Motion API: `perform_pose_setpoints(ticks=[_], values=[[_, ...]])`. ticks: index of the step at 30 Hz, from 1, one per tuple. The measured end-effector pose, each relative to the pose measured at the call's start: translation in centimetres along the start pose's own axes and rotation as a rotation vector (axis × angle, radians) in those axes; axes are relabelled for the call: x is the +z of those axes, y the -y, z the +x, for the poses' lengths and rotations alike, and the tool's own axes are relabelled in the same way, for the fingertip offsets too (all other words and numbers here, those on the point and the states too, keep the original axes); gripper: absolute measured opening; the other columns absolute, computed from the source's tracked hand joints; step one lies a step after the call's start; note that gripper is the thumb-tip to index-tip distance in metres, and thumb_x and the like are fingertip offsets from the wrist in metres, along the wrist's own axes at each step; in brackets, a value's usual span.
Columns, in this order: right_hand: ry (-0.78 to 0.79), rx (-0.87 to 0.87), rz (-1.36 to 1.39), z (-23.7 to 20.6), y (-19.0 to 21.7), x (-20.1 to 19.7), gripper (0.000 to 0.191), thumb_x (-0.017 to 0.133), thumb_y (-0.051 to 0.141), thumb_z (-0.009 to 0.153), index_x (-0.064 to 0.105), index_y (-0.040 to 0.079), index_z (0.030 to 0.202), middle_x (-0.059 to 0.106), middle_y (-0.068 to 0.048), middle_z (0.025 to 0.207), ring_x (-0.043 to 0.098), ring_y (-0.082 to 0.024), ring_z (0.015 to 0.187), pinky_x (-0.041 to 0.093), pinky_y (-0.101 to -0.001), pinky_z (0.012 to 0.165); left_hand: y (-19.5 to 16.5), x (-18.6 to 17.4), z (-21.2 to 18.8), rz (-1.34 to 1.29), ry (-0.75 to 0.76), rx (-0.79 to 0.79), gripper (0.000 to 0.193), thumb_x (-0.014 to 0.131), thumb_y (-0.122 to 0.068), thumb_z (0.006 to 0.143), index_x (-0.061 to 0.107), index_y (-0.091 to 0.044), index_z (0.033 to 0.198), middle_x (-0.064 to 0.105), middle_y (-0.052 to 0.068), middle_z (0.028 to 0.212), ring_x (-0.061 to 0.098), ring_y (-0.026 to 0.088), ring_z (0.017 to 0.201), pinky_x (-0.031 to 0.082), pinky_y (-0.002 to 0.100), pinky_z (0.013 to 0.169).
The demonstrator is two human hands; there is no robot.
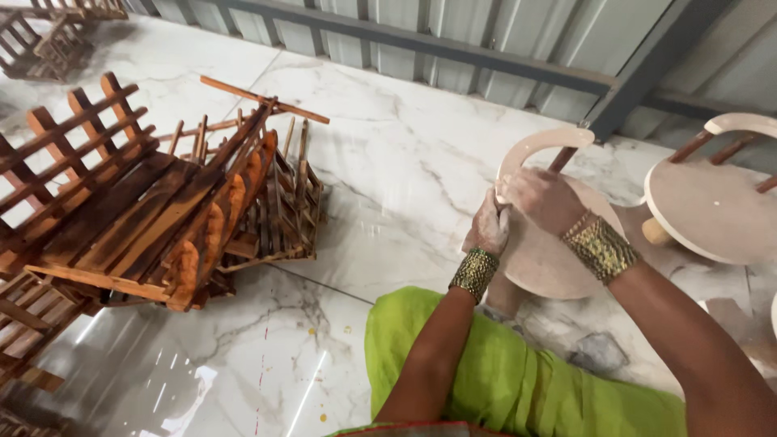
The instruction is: The person sits on the floor assembling small wooden stools. They apply a white paste by hand to the seat and backrest parts, press the curved backrest onto the round seat, fit the backrest onto the leg assembly, and turn the stools over to seat the joints, working on one stool at a time.
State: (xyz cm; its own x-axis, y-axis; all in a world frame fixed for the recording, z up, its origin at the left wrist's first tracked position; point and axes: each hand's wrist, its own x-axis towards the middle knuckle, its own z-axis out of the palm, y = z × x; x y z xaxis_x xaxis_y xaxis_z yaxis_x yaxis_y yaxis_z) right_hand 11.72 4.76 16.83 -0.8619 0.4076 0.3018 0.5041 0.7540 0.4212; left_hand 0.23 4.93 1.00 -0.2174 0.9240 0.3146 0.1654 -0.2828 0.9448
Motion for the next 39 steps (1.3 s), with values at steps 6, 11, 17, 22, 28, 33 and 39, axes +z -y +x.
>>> perform_pose_setpoints(ticks=[6, 11, 17, 22, 28, 33, 39], values=[[-0.065, -0.072, -0.099, -1.8, 0.1, 0.4, 0.042, 0.061, 0.012, 0.080, 0.072, 0.004, 0.120, 0.071, -0.009, 0.115, 0.066, -0.023, 0.114, 0.053, -0.0364, 0.099, -0.3, 0.3, 0.0, -0.041, -0.016, -0.013, 0.048, 0.061, -0.010, 0.091, 0.051, -0.008, 0.138, 0.069, 0.023, 0.111, 0.066, 0.043, 0.106, 0.052, 0.049, 0.090], [0.044, -0.027, -0.183, 1.1, -1.7, 2.0, 0.030, 0.063, 0.014, 0.083, 0.072, 0.007, 0.111, 0.070, -0.007, 0.111, 0.066, -0.021, 0.113, 0.055, -0.0354, 0.102, -0.1, 0.0, 0.2, -0.100, -0.012, 0.075, 0.040, 0.058, -0.007, 0.093, 0.055, -0.007, 0.133, 0.069, 0.024, 0.111, 0.066, 0.043, 0.109, 0.054, 0.047, 0.092], [-0.093, -0.023, 0.000, -0.5, -0.6, 1.5, 0.027, 0.066, 0.008, 0.077, 0.071, 0.004, 0.103, 0.071, -0.009, 0.104, 0.068, -0.024, 0.109, 0.056, -0.0358, 0.097, -0.3, 0.0, -0.2, -0.188, -0.037, 0.034, 0.056, 0.059, -0.004, 0.091, 0.050, -0.007, 0.146, 0.070, 0.023, 0.118, 0.068, 0.038, 0.113, 0.054, 0.042, 0.094], [-0.165, 0.190, 0.044, 2.8, -4.2, 3.2, 0.019, 0.064, 0.006, 0.085, 0.075, 0.009, 0.101, 0.073, -0.006, 0.102, 0.069, -0.023, 0.102, 0.055, -0.0370, 0.097, -1.0, -0.4, -0.3, -0.250, -0.009, 0.061, 0.057, 0.059, -0.004, 0.093, 0.047, -0.007, 0.149, 0.069, 0.021, 0.124, 0.070, 0.033, 0.116, 0.055, 0.039, 0.097], [-0.046, 0.548, -0.127, -0.1, -9.2, 3.1, 0.018, 0.065, 0.008, 0.090, 0.077, 0.013, 0.102, 0.073, -0.006, 0.104, 0.067, -0.025, 0.106, 0.055, -0.0376, 0.096, -1.8, -1.0, 0.0, -0.165, 0.001, -0.012, 0.053, 0.062, -0.009, 0.097, 0.049, -0.009, 0.149, 0.069, 0.022, 0.127, 0.068, 0.034, 0.119, 0.054, 0.040, 0.097], [0.107, 0.959, -0.294, -4.2, -10.6, 4.2, 0.014, 0.067, 0.013, 0.097, 0.077, 0.006, 0.090, 0.074, -0.014, 0.090, 0.072, -0.033, 0.091, 0.058, -0.0425, 0.079, -1.6, -1.0, 0.3, -0.160, 0.035, -0.039, 0.052, 0.061, -0.008, 0.097, 0.050, -0.008, 0.148, 0.069, 0.022, 0.127, 0.067, 0.034, 0.121, 0.054, 0.040, 0.096], [-0.548, 1.392, -0.052, -6.1, -8.6, 5.0, 0.020, 0.081, 0.018, 0.083, 0.076, 0.000, 0.092, 0.073, -0.021, 0.085, 0.074, -0.038, 0.078, 0.058, -0.0451, 0.069, -2.1, -1.1, 0.3, -0.206, 0.030, -0.008, 0.049, 0.060, -0.007, 0.097, 0.051, -0.007, 0.145, 0.071, 0.020, 0.122, 0.070, 0.032, 0.116, 0.054, 0.039, 0.095]])
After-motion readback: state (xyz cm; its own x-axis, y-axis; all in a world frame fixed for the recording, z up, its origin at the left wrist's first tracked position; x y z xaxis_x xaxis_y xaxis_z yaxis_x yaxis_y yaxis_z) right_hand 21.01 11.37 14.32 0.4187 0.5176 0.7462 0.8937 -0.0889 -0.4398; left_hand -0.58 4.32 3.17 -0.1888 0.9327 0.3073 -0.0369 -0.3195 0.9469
